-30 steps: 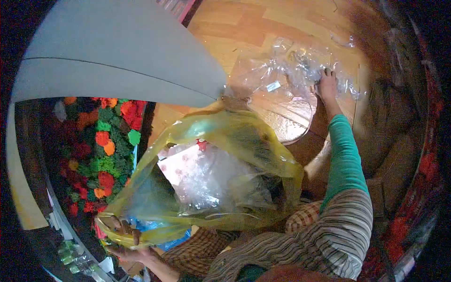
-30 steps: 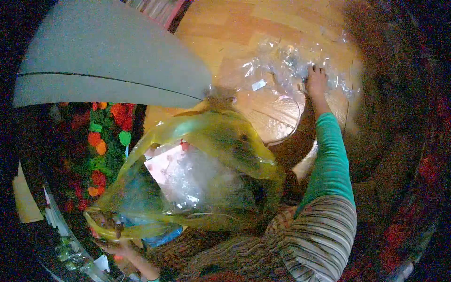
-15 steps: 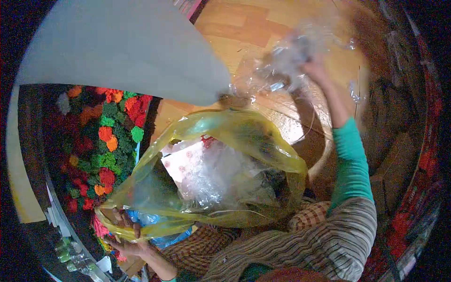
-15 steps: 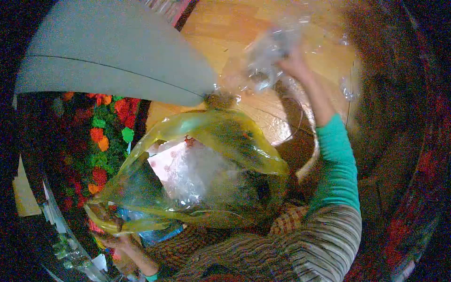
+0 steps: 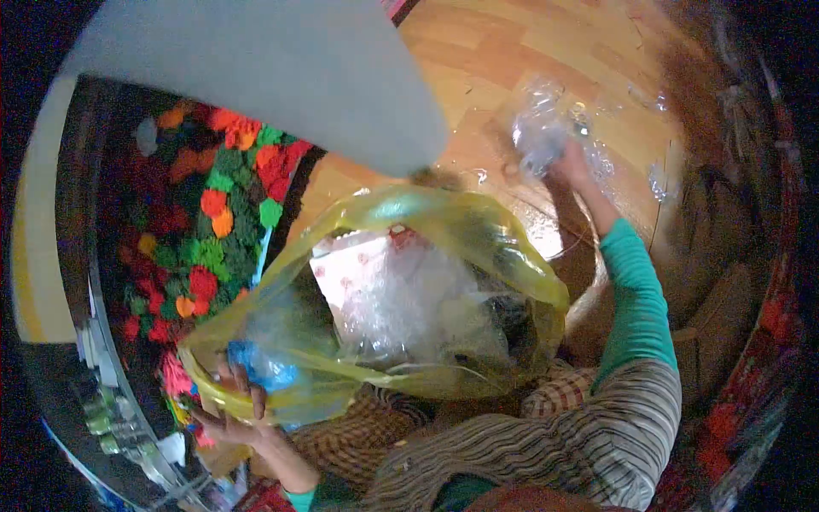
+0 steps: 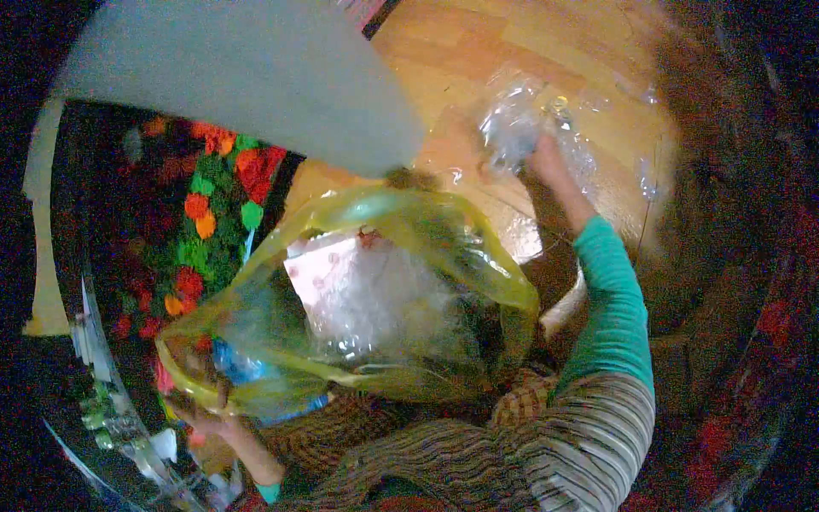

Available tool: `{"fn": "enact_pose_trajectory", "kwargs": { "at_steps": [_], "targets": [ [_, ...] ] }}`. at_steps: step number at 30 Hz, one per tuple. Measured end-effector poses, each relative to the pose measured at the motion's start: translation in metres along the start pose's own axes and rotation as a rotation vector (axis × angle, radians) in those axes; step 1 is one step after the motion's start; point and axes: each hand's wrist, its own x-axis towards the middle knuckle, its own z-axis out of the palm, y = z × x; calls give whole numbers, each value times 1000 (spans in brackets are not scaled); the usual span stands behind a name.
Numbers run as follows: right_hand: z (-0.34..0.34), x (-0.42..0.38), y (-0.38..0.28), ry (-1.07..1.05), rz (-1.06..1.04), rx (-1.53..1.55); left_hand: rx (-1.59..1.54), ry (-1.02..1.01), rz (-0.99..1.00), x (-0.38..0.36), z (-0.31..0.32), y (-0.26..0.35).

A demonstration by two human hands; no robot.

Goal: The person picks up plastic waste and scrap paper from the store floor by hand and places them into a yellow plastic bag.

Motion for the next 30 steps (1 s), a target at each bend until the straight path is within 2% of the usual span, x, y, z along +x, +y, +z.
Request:
{"fn": "enact_pose_trajectory", "kwargs": {
  "at_steps": [1, 2, 3, 5, 6, 8, 10, 11, 12, 13, 14, 17, 20, 21, 23, 24, 25, 26, 27, 28, 30],
  "targets": [
    [-15, 2, -2, 193, -187, -41, -14, -53, -15, 6, 7, -3],
    [-28, 0, -7, 157, -26, 116, 31, 104, -4, 1, 15, -2],
    [-57, -4, -38, 116, 136, 270, -52, 40, -19, 2, 15, -5],
    [-83, -8, -52, 152, 106, 507, -2, -103, -52, 18, 34, -11],
    [-89, -17, -71, -140, 128, 1001, -46, -76, -37, 16, 27, -8],
    [-112, -50, -146, -258, -240, 786, -19, -156, -7, 24, 29, -9],
    [-95, -67, -232, -33, -622, 84, -22, 62, 15, 21, 38, -8],
    [-75, -69, -256, -269, -679, 129, -20, 69, 32, 22, 38, -9],
    [-54, -72, -274, -502, -725, 170, -55, -39, 14, 25, 37, -11],
    [-20, -81, -288, -572, -813, 213, -91, -151, -8, 26, 38, -11],
    [18, -97, -294, -617, -867, 190, -91, -158, -6, 26, 40, -10],
    [134, -156, -288, -748, -942, -8, -145, -319, -30, 26, 50, -7],
    [197, -191, -244, -762, -1002, -101, -191, -365, -33, 24, 50, -4],
    [196, -192, -247, -816, -959, -80, -180, -378, -34, 24, 48, -3],
    [148, -176, -276, -448, -1103, -426, -170, -343, -12, 20, 27, -1],
    [189, -189, -239, -597, -1070, -107, -171, -292, 3, 18, 14, -1],
    [160, -179, -255, -586, -1033, -129, -127, -240, -7, 17, 18, 1],
    [134, -168, -280, -701, -986, -165, -79, -188, -11, 20, 23, 2],
    [117, -165, -293, -763, -951, -181, -163, -489, -55, 34, 24, -1],
    [100, -161, -305, -824, -914, -199, -178, -496, -71, 35, 27, -4],
    [85, -161, -310, -511, -1078, -173, -171, -373, -28, 34, 31, -6]
  ]
}}
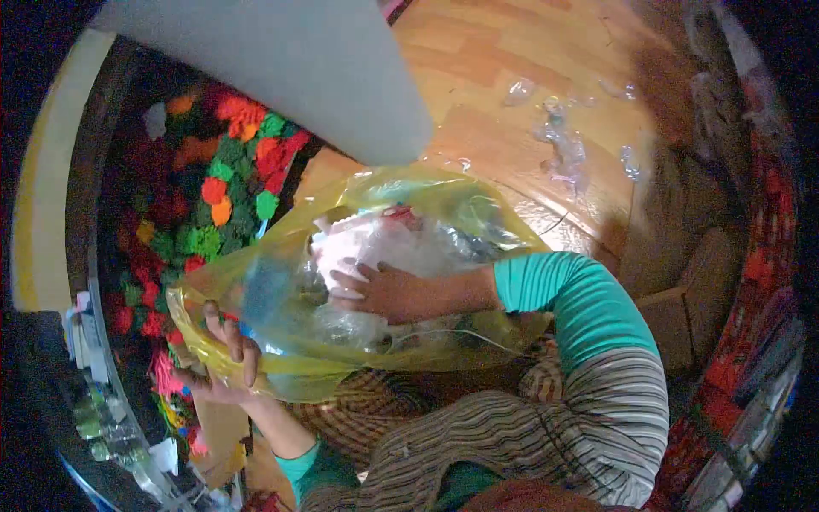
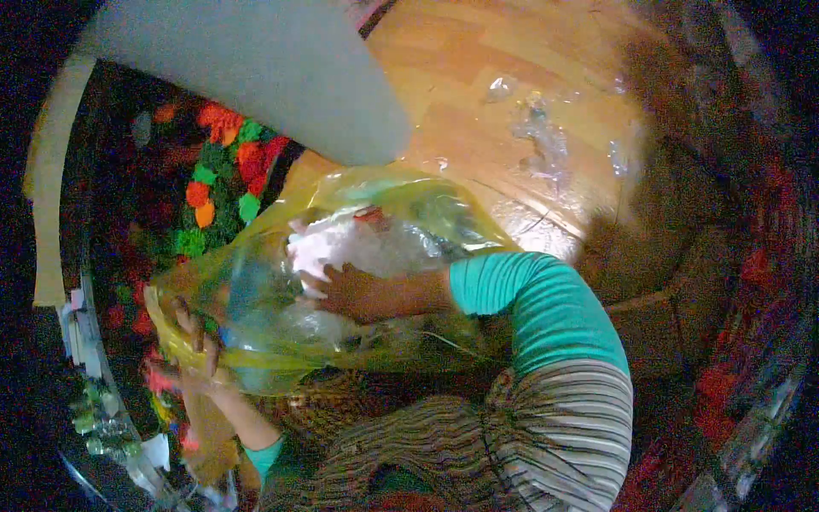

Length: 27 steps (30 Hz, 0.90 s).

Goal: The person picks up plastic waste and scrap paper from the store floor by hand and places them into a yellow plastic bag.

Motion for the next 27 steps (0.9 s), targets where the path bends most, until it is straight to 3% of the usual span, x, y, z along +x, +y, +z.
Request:
{"fn": "enact_pose_trajectory", "kwargs": {
  "at_steps": [1, 5, 6, 8, 9, 10, 11, 12, 13, 15, 17, 20, 24, 25, 27],
  "targets": [
    [-15, -4, -2, 0, -14, -23, 25, 180, 34, -7, -4, 2],
    [-69, -21, 5, -38, -36, 152, -1, 105, 1, -7, -8, 2],
    [-85, -26, 17, 193, -122, 250, 1, 102, -2, -4, -5, 0],
    [-108, -48, 50, 464, -68, 318, 77, 162, 41, -1, 6, -2],
    [-103, -59, 81, 456, 125, 61, 85, 163, 35, -2, 7, -3],
    [-118, -85, 111, 713, 156, 324, 113, 214, 66, -4, 8, -3],
    [-138, -103, 139, 384, 468, 49, 136, 259, 101, -5, 7, -4],
    [-134, -135, 168, 459, 702, 44, 136, 252, 97, -8, 5, -4],
    [-110, -176, 214, 378, 807, -356, 135, 278, 83, -11, 1, -1],
    [-96, -231, 247, 88, 1209, -286, 151, 288, 57, -15, -6, 1],
    [-72, -261, 253, -24, 1391, -166, 140, 300, 51, -15, -4, -1],
    [-36, -284, 258, -145, 1400, -101, 140, 313, 52, -13, 0, -6],
    [4, -304, 269, -137, 1390, -23, 147, 286, 34, -10, -2, -7],
    [27, -330, 289, 62, 1394, 60, 153, 285, 31, -8, -4, -6],
    [22, -338, 288, 262, 1391, 138, -148, -25, -74, -3, -6, -6]
  ]
}}
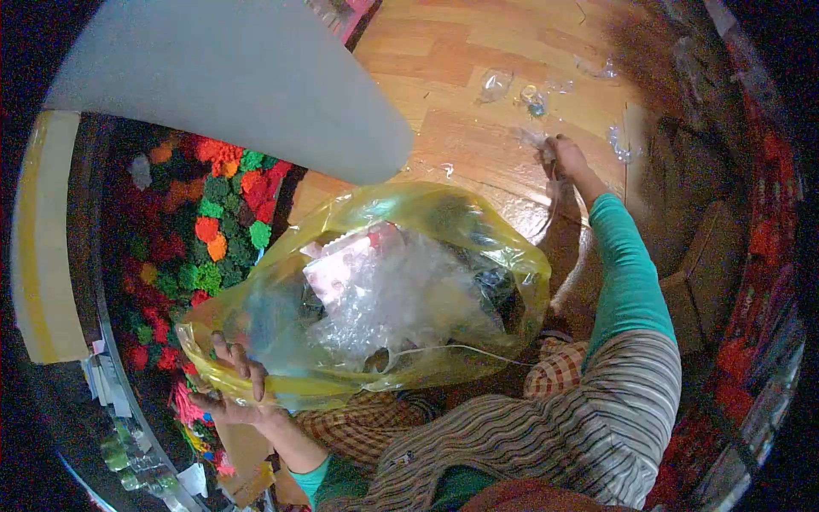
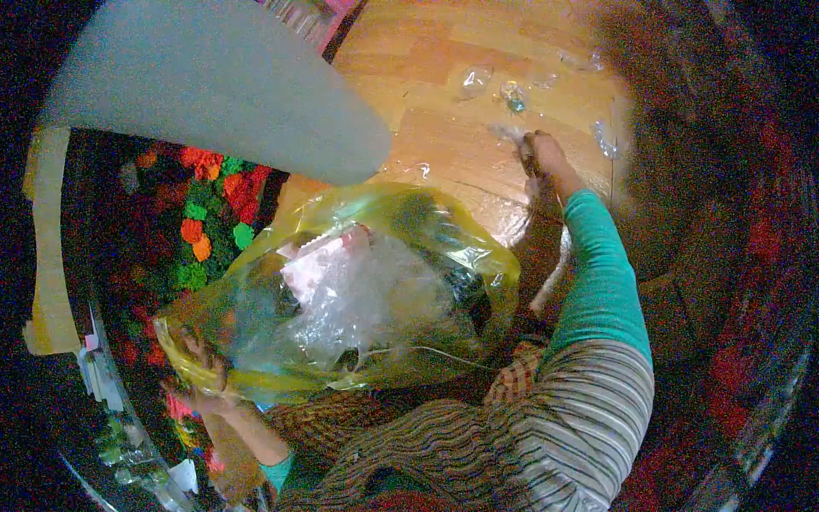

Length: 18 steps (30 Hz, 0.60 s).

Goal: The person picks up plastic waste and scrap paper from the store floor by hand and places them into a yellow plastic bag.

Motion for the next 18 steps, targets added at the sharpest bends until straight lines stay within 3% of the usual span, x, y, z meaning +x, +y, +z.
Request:
{"fn": "enact_pose_trajectory", "kwargs": {
  "at_steps": [1, 3, 5, 6, 8, 12, 13, 14, 15, 18],
  "targets": [
    [-25, -19, -21, 12, 38, 95, -95, -103, -49, 2, 0, -1],
    [-44, -26, -31, 27, 75, 181, 287, 245, 101, 1, 5, -5],
    [-49, -14, -25, 371, -11, 183, 272, 242, 93, -6, -4, 2],
    [-66, -16, -45, 432, -70, 216, 261, 239, 85, -8, -8, 4],
    [-86, -14, -86, 449, -57, 636, 245, 236, 71, -5, -6, 3],
    [-139, -65, -219, 365, -276, 984, 215, 228, 93, -1, -2, -3],
    [-146, -78, -245, 368, -427, 993, 215, 223, 92, 0, -3, -1],
    [-149, -92, -268, 370, -578, 1000, 71, 48, -4, 0, -7, 3],
    [-151, -111, -293, 314, -649, 1136, -73, -127, -101, 0, -11, 7],
    [-128, -144, -335, -45, -788, 1458, -44, -137, -110, -3, -14, 11]
  ]
}}
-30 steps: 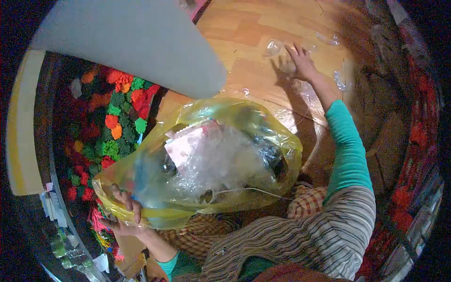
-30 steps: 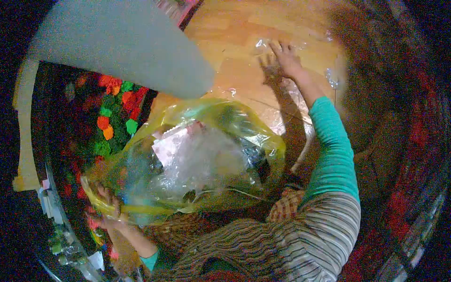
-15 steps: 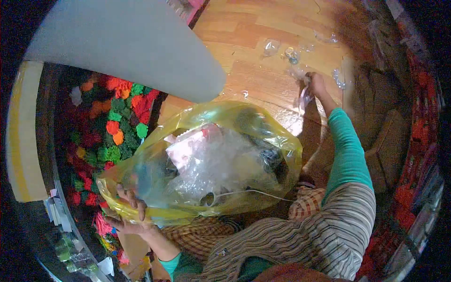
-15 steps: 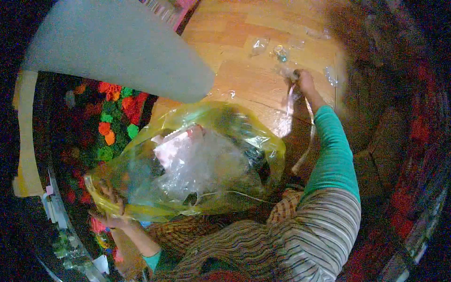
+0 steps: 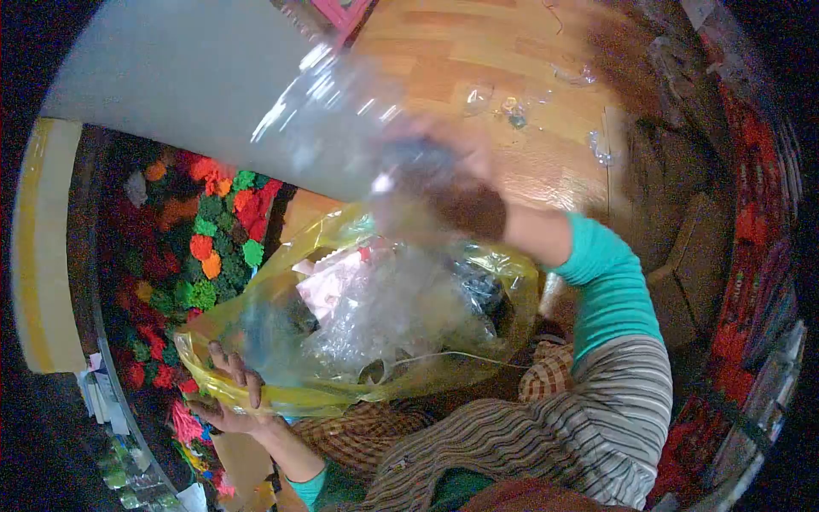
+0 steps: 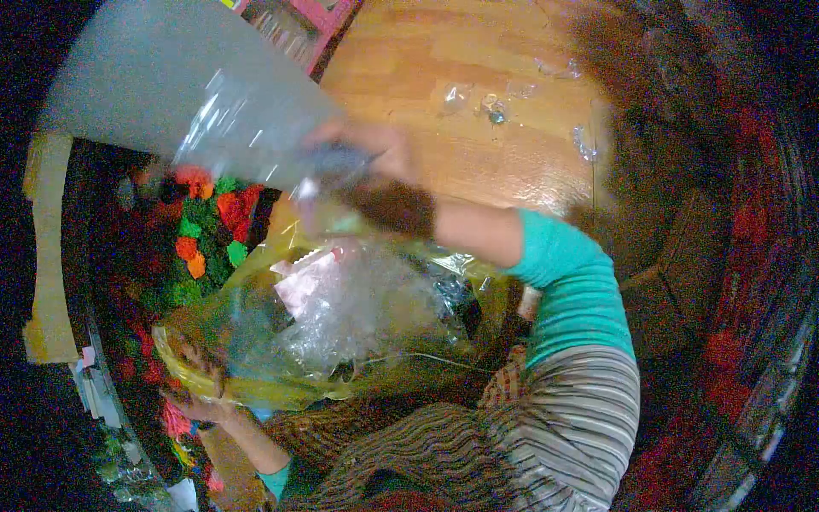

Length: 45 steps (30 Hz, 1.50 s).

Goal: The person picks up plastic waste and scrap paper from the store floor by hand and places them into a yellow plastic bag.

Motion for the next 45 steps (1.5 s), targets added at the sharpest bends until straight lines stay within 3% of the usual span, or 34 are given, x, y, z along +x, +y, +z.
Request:
{"fn": "enact_pose_trajectory", "kwargs": {
  "at_steps": [1, 2, 4, 5, 6, 7, 8, 10, 11, 13, 14, 17, 19, 24, 26, 28, 30, 32, 34, 36, 38, 40, 43, 45],
  "targets": [
    [20, -6, 12, -92, -268, -77, 10, -2, -3, 1, 2, -1],
    [34, -10, 17, -209, -277, -245, -24, -7, 19, 5, 7, -7],
    [60, -32, 52, -404, -185, -272, -58, -15, 42, 6, 13, -9],
    [78, -51, 78, -392, -192, -208, 78, 146, 102, 3, 15, -8],
    [82, -72, 102, -574, -215, -491, 212, 311, 165, 1, 16, -8],
    [87, -93, 126, -762, -288, -756, 209, 308, 167, 0, 18, -9],
    [89, -112, 151, -1011, -198, -894, 198, 295, 178, 1, 20, -10],
    [75, -146, 169, -1415, -36, -974, 183, 269, 197, 3, 22, -10],
    [71, -154, 170, -1415, -37, -981, 173, 271, 201, 2, 23, -9],
    [65, -164, 175, -1354, -121, -961, 158, 266, 208, -4, 20, -5],
    [63, -167, 179, -1233, -259, -985, 200, 317, 216, -11, 17, 0],
    [74, -122, 117, -1184, -304, -1034, 258, 385, 218, -12, 17, -1],
    [77, -105, 97, -1198, -261, -1033, -89, 15, 98, -11, 12, 3],
    [55, -60, 38, -1126, -305, -857, -74, 22, 67, -6, 18, 1],
    [30, -45, 34, -809, -396, -640, -55, 33, 56, -8, 17, 3],
    [-9, -29, 39, -527, -290, -627, -13, 99, 94, -13, 12, 5],
    [-59, -5, 34, -293, -362, -917, -16, 88, 85, -12, 12, 3],
    [-103, -2, 24, 24, 21, -990, -94, 55, 71, -8, 11, -1],
    [-175, -1, 39, 185, -71, -1284, -91, 39, 57, -5, 12, -2],
    [-244, -13, 45, 346, -7, -1490, -49, 37, 43, 0, 13, -3],
    [-298, -37, 44, 490, 182, -1613, -41, 32, 34, 5, 13, -4],
    [-338, -69, 44, 566, 415, -1772, -39, 25, 32, 6, 12, -9],
    [-367, -102, 36, 592, 560, -1845, -58, 52, 63, 6, 9, -10],
    [-381, -116, 34, 538, 840, -1853, 11, 32, 8, 1, 1, -4]
  ]
}}
